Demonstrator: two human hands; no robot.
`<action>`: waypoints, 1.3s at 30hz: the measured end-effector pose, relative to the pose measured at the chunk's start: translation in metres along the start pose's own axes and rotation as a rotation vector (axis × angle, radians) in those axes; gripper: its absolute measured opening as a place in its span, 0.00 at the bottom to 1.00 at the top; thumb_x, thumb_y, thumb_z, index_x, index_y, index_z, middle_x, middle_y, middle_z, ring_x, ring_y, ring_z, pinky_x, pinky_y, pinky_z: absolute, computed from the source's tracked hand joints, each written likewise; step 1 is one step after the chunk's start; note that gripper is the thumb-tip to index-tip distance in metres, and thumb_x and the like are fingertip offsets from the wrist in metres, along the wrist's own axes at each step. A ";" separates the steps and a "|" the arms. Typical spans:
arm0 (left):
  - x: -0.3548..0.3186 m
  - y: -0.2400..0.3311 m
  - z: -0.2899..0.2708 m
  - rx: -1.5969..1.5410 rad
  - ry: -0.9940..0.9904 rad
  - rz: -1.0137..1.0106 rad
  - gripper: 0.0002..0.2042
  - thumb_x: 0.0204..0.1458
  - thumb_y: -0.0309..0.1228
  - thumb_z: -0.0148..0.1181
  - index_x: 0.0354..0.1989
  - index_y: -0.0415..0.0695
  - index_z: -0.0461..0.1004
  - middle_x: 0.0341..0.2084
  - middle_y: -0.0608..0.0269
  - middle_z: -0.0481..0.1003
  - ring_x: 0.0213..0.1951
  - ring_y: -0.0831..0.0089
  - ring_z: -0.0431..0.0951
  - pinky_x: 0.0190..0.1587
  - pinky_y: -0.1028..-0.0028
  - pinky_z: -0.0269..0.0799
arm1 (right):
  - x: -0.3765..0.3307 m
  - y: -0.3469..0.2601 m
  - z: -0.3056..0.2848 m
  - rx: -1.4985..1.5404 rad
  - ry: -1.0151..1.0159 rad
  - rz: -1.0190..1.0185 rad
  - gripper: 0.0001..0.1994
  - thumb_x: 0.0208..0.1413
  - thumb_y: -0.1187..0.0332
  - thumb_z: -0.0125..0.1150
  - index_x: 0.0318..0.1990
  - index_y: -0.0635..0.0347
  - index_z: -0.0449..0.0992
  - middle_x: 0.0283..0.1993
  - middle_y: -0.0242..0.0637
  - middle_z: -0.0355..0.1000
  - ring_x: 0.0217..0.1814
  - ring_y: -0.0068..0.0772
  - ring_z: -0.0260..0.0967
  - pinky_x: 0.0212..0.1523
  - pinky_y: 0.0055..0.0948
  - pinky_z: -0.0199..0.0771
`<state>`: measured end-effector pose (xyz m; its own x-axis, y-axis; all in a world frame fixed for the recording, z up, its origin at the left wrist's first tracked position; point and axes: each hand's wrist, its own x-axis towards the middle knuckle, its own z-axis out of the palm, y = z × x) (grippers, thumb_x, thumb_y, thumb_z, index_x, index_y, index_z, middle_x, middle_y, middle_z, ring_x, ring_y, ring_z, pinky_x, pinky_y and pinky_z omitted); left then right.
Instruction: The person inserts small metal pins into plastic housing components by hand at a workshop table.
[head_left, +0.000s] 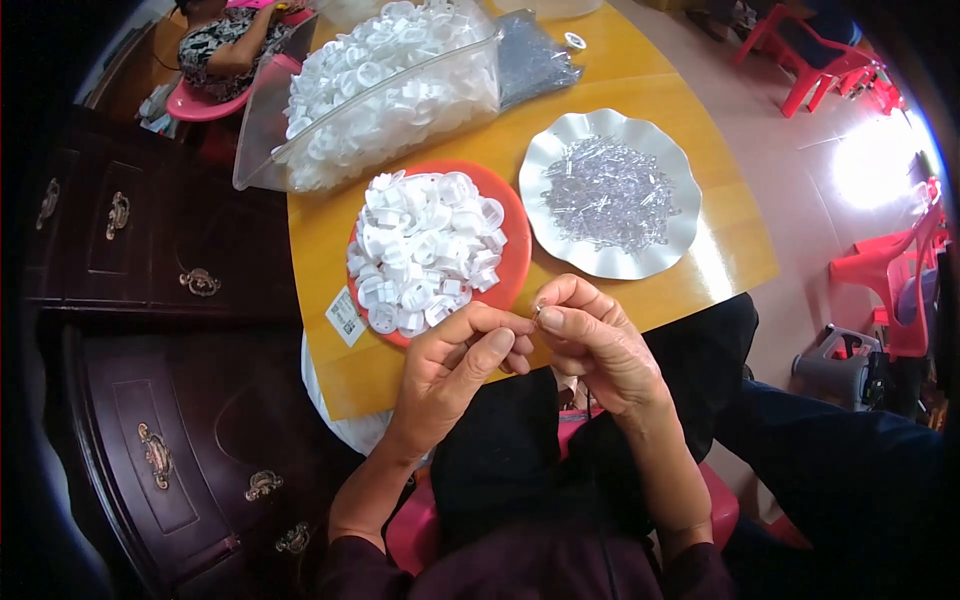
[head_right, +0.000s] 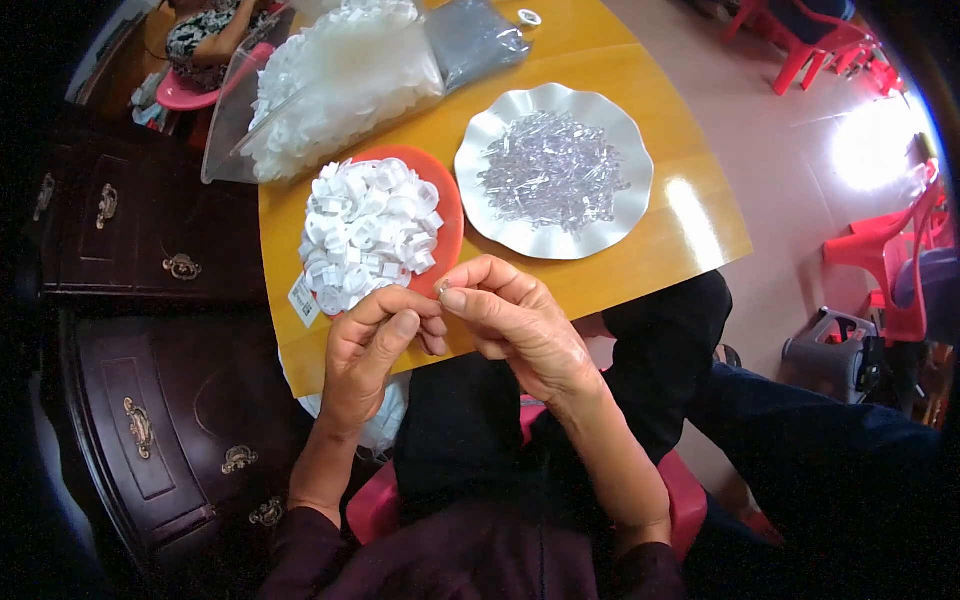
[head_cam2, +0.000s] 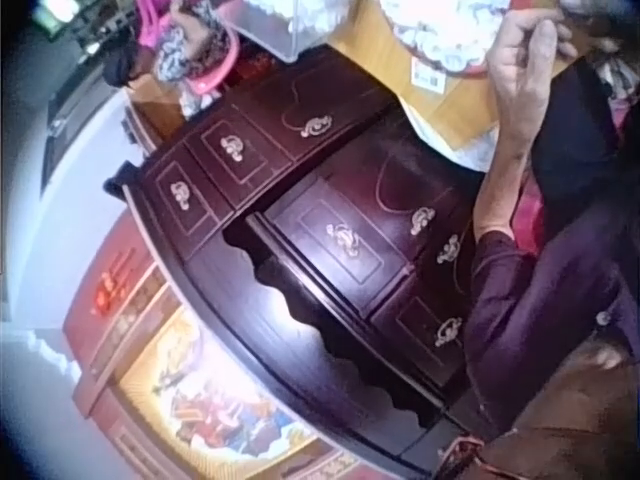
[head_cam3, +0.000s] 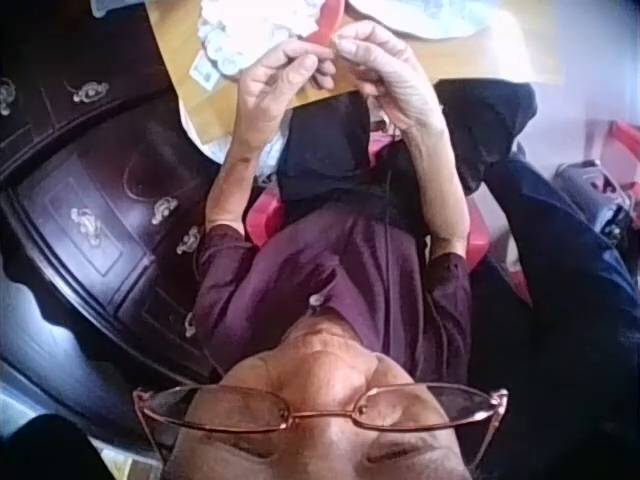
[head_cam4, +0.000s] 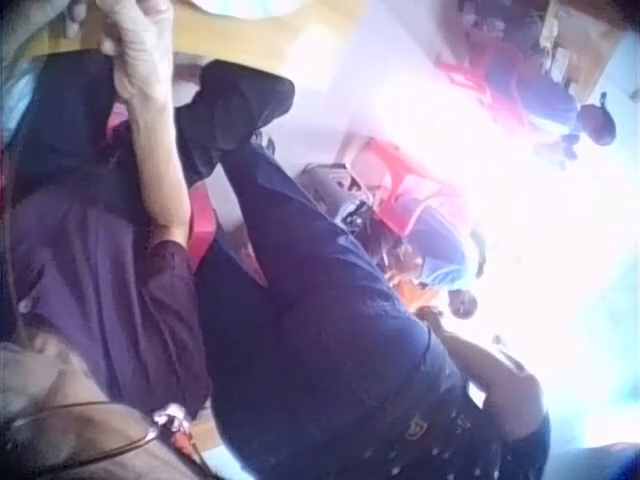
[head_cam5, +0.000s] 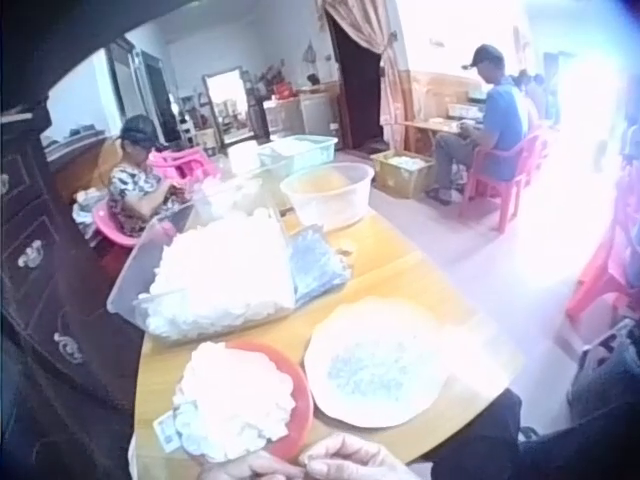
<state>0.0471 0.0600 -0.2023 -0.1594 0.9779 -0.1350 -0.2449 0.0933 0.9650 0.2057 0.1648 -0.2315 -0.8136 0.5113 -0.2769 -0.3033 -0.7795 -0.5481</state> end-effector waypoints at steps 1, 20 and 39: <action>-0.002 -0.001 -0.002 -0.023 -0.007 -0.007 0.09 0.64 0.28 0.53 0.47 0.37 0.75 0.35 0.64 0.75 0.38 0.79 0.75 0.44 0.79 0.71 | 0.000 0.004 0.000 0.003 -0.005 0.005 0.07 0.60 0.68 0.63 0.42 0.57 0.76 0.33 0.23 0.72 0.23 0.08 0.54 0.20 0.13 0.48; -0.030 -0.005 -0.020 0.754 0.065 0.336 0.05 0.52 0.17 0.60 0.36 0.38 0.74 0.28 0.59 0.74 0.28 0.68 0.76 0.31 0.73 0.72 | -0.013 0.029 0.015 -0.811 0.072 -0.196 0.05 0.54 0.74 0.68 0.38 0.62 0.80 0.29 0.26 0.72 0.25 0.12 0.63 0.24 0.18 0.60; -0.009 -0.003 -0.053 1.250 0.417 0.433 0.11 0.45 0.21 0.69 0.37 0.41 0.76 0.34 0.62 0.73 0.35 0.69 0.75 0.37 0.71 0.72 | -0.018 0.038 0.012 -0.870 0.276 -0.317 0.06 0.54 0.72 0.67 0.35 0.66 0.79 0.24 0.32 0.72 0.23 0.18 0.64 0.25 0.22 0.64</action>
<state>-0.0017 0.0413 -0.2161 -0.3272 0.8648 0.3809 0.8713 0.1201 0.4758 0.2027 0.1219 -0.2383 -0.5785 0.8052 -0.1306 0.0751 -0.1069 -0.9914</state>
